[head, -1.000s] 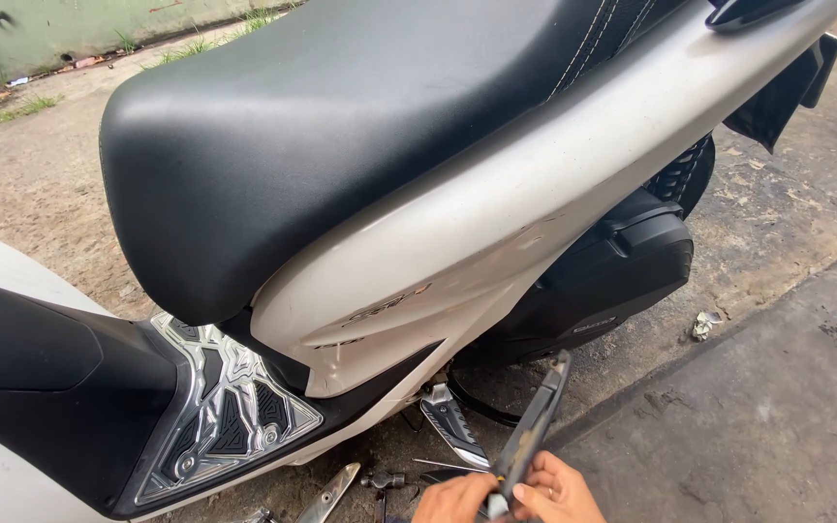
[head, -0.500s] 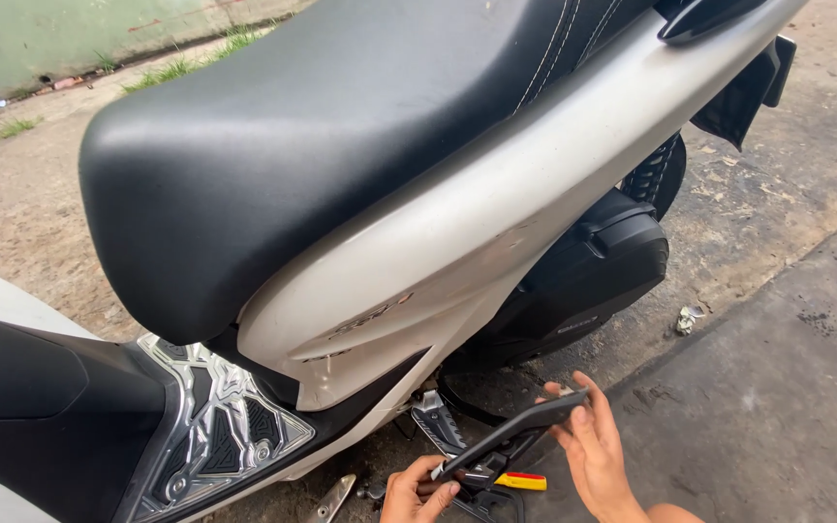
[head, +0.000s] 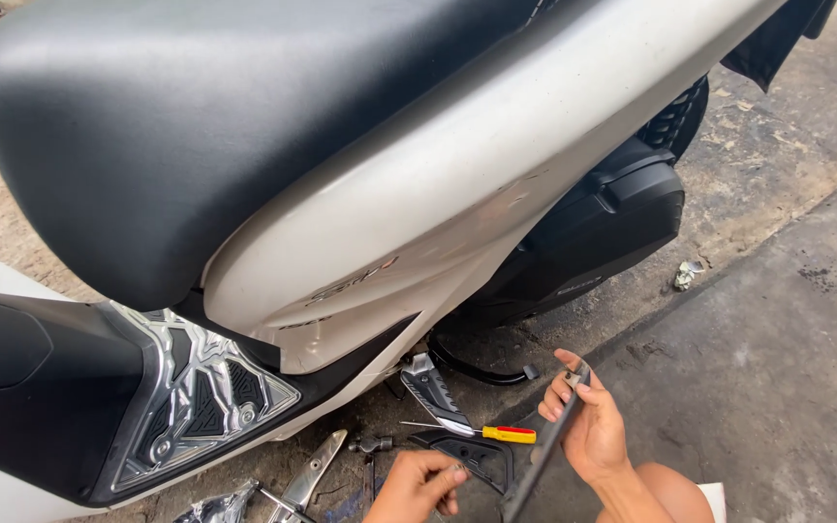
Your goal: Removing and adjusting plastic body panels on a white scooter using a screwdriver
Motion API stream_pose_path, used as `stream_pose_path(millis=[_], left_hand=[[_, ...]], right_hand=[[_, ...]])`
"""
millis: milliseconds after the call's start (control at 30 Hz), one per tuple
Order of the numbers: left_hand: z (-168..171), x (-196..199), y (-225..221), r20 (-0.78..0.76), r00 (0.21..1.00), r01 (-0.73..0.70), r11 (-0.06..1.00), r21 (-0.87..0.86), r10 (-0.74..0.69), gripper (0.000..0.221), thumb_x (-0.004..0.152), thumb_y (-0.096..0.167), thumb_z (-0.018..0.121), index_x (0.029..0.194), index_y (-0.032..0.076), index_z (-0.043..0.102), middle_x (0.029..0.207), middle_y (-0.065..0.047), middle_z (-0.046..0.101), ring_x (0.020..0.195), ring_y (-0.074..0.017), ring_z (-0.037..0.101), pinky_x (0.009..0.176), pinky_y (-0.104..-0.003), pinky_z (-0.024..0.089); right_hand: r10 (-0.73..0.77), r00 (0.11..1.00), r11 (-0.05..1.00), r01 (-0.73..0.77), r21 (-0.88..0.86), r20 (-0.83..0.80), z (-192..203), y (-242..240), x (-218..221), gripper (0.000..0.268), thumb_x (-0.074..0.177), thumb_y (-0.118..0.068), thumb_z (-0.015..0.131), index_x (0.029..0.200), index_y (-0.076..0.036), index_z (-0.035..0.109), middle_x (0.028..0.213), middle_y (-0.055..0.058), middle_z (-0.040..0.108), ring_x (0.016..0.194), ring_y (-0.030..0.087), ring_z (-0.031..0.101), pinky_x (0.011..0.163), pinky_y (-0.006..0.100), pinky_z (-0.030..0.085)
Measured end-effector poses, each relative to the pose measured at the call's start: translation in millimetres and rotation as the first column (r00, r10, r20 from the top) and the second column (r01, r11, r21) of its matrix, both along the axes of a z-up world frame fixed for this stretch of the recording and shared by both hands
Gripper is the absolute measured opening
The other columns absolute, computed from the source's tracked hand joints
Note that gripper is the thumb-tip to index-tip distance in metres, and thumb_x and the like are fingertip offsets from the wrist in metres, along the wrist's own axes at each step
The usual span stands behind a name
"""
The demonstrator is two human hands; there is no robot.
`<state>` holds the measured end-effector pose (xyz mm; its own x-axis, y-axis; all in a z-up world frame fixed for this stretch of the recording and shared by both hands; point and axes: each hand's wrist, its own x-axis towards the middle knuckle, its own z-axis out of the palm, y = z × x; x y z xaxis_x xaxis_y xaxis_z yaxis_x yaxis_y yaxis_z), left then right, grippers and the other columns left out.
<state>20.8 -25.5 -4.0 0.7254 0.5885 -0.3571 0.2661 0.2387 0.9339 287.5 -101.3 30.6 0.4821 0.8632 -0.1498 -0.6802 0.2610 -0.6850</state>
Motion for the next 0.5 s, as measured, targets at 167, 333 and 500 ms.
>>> stream_pose_path(millis=[167,333,500], left_hand=[[-81.6,22.1,-11.7,-0.599,0.729,0.597,0.737,0.318,-0.332,0.062,0.089,-0.003,0.047,0.150,0.008,0.048,0.092,0.000,0.066,0.087,-0.0187,0.064,0.085,-0.031,0.049],[-98.4,28.3,-19.8,-0.592,0.755,0.600,0.660,0.453,-0.281,0.018,0.107,0.017,0.060,0.111,0.003,0.069,0.115,-0.015,0.070,0.106,-0.0308,0.071,0.102,-0.049,0.057],[-80.9,31.5,-21.7,-0.487,0.871,0.372,0.728,0.576,-0.060,0.010,0.077,0.004,0.072,0.079,0.012,0.078,0.110,0.002,0.071,0.101,-0.0196,0.068,0.090,-0.036,0.056]], right_hand=[[0.077,0.994,0.988,-0.065,0.141,-0.077,0.3,-2.8,2.8,0.046,0.101,-0.028,0.042,0.133,0.002,0.054,0.070,0.002,0.044,0.053,0.009,0.037,0.048,0.027,0.032],[0.275,0.924,0.948,-0.213,0.237,-0.267,-15.4,-3.4,2.8,0.047,0.105,-0.030,0.034,0.137,0.001,0.050,0.075,0.005,0.048,0.048,0.009,0.038,0.043,0.026,0.035],[0.217,0.972,0.975,-0.212,0.059,-0.088,-0.2,-2.5,-12.6,0.036,0.106,-0.028,0.031,0.123,-0.004,0.053,0.072,0.010,0.056,0.067,0.022,0.050,0.068,0.040,0.043]])
